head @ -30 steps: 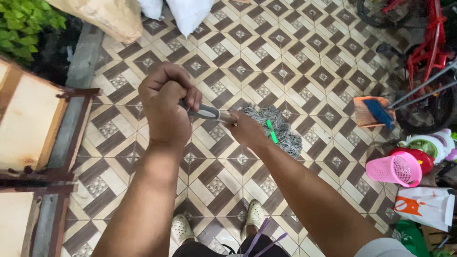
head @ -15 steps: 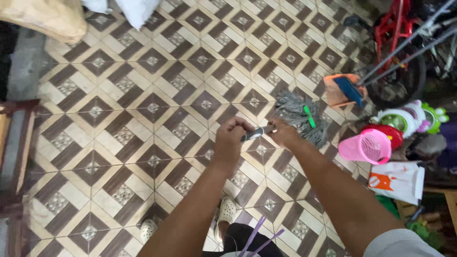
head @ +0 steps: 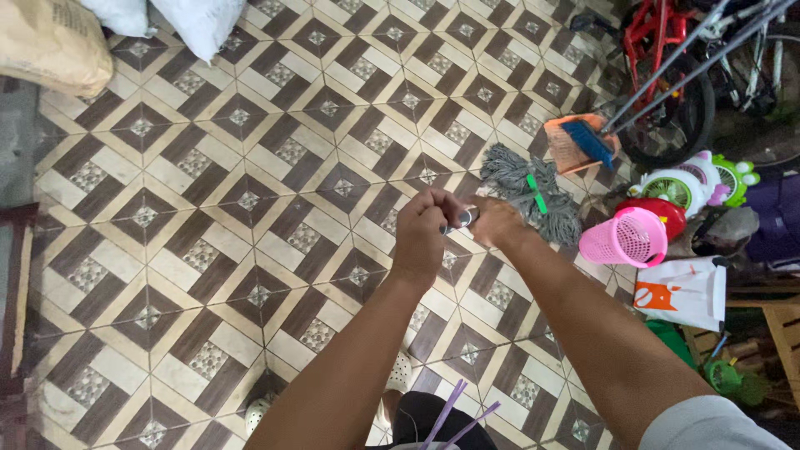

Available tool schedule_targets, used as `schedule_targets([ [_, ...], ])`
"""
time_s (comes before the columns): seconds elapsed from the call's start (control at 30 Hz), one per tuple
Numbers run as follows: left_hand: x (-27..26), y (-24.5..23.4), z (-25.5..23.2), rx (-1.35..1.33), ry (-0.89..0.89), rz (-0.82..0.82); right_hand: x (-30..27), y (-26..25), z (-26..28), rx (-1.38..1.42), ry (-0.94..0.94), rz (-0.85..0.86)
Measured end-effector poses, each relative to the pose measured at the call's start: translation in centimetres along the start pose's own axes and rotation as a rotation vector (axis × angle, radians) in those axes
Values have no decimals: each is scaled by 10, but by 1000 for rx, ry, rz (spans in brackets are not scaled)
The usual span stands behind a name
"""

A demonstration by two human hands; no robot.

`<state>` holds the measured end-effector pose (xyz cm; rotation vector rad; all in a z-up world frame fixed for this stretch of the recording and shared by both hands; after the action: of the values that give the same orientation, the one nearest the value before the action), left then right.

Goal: The person assembles a mop by attaching the mop head to the handle. They align the metal connector on the mop head with the handle's end and twist it to secure the connection. The person then holds the fully assembled mop upright.

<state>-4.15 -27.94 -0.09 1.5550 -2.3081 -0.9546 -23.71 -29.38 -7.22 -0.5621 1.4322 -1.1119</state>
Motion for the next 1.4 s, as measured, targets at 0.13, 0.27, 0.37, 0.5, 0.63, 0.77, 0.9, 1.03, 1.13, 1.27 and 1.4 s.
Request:
schedule_targets([
  [0.13, -22, -34, -55, 131, 150, -58, 4, 13, 49, -44, -10, 49],
  [0.27, -55, -91, -123, 147, 246, -116, -5, 33, 131, 78, -34, 82],
  [0.37, -82, -136, -175, 17, 228, -165, -26, 23, 222, -11, -208, -80],
  [0.5, -130, -202, -254, 48, 337, -250, -66, 20, 345, 40, -339, -141],
  [0.63, -185, -261, -333, 41, 426, -289, -94, 28, 457, 58, -579, -151],
  [0.77, -239, -296, -395, 59, 493, -338, -122, 32, 533, 104, -724, -149],
  [0.9, -253, -305, -419, 16, 542, -240, -136, 24, 556, 66, -718, -155],
  [1.03, -235, -296, -408, 46, 507, -151, -131, 19, 534, 42, -687, -118],
  [1.13, -211, -275, -393, 61, 494, -118, -117, 8, 501, 36, -643, -150],
  [1.27, -175, -236, -358, 95, 451, -100, -98, -3, 440, 51, -664, -208],
  [1.4, -138, -194, -295, 94, 404, -66, -72, -6, 353, 80, -580, -195],
])
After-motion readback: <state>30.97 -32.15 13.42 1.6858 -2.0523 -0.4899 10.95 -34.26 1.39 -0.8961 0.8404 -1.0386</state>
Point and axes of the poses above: each hand's wrist, its own x-axis towards the middle knuckle, its own y-axis out of the palm, z = x × y, the point moved 4 cm from there along x, towards the middle knuckle, and after that the axes turned 8 degrees about -y, right-handed, at the moved point
